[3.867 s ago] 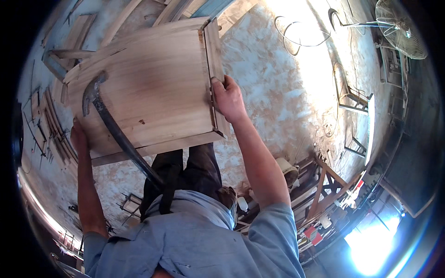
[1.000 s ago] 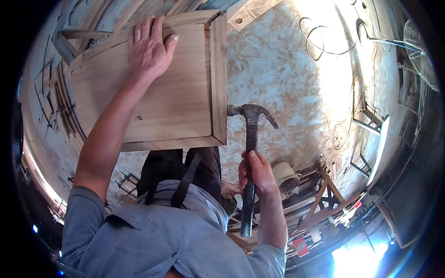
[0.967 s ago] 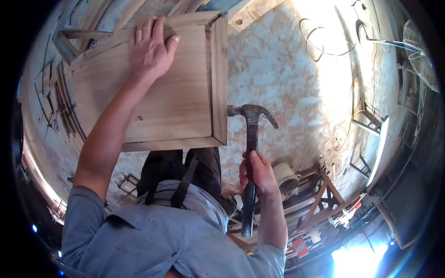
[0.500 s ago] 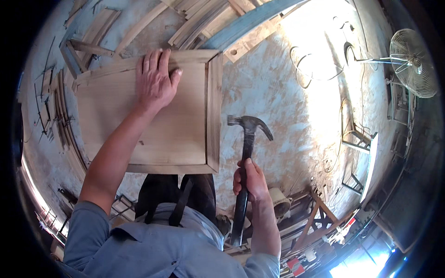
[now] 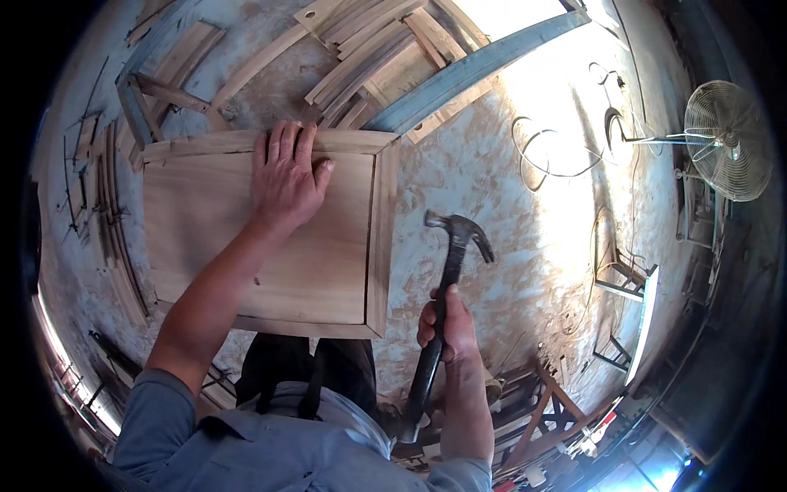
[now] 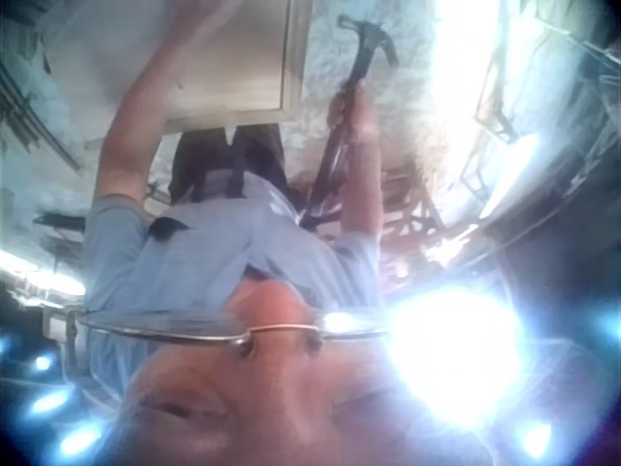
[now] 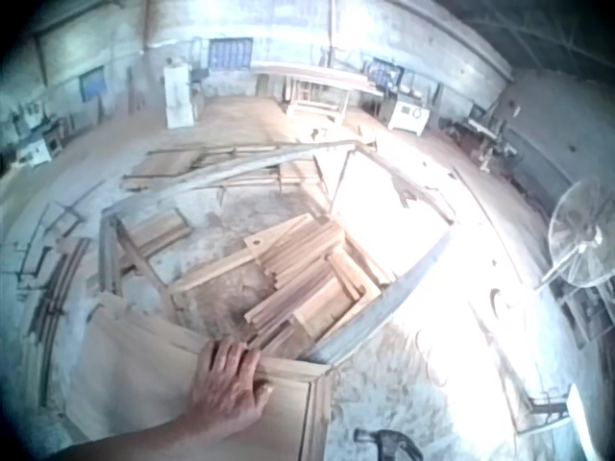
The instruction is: The person applies glue to a wooden strip and attaches it to a wooden board using a hammer. They then walk through the workshop to retrieve two long metal rods from a pile of scrap wood.
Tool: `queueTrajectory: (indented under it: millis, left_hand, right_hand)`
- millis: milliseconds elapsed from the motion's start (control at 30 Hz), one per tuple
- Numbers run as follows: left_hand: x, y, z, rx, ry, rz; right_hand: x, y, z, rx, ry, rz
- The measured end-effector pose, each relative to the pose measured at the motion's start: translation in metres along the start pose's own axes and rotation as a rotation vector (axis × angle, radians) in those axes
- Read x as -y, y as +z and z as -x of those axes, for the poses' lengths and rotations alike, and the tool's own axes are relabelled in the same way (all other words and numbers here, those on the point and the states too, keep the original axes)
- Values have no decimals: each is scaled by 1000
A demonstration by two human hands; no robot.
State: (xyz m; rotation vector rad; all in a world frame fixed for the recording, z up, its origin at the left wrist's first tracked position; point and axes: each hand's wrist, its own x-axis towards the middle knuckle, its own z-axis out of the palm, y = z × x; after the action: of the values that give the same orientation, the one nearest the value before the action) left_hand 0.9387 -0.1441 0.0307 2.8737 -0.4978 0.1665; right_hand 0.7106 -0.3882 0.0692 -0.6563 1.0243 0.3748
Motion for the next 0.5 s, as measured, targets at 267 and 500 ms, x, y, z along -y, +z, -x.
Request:
queueTrajectory:
  millis: [267, 500]
  left_hand:
    - [-3, 4, -2, -28, -4, 11]
    - [-1, 9, 2, -108, 41, -16]
  right_hand:
    - [-2, 17, 3, -21, 45, 183]
    - [-19, -23, 50, -98, 134, 154]
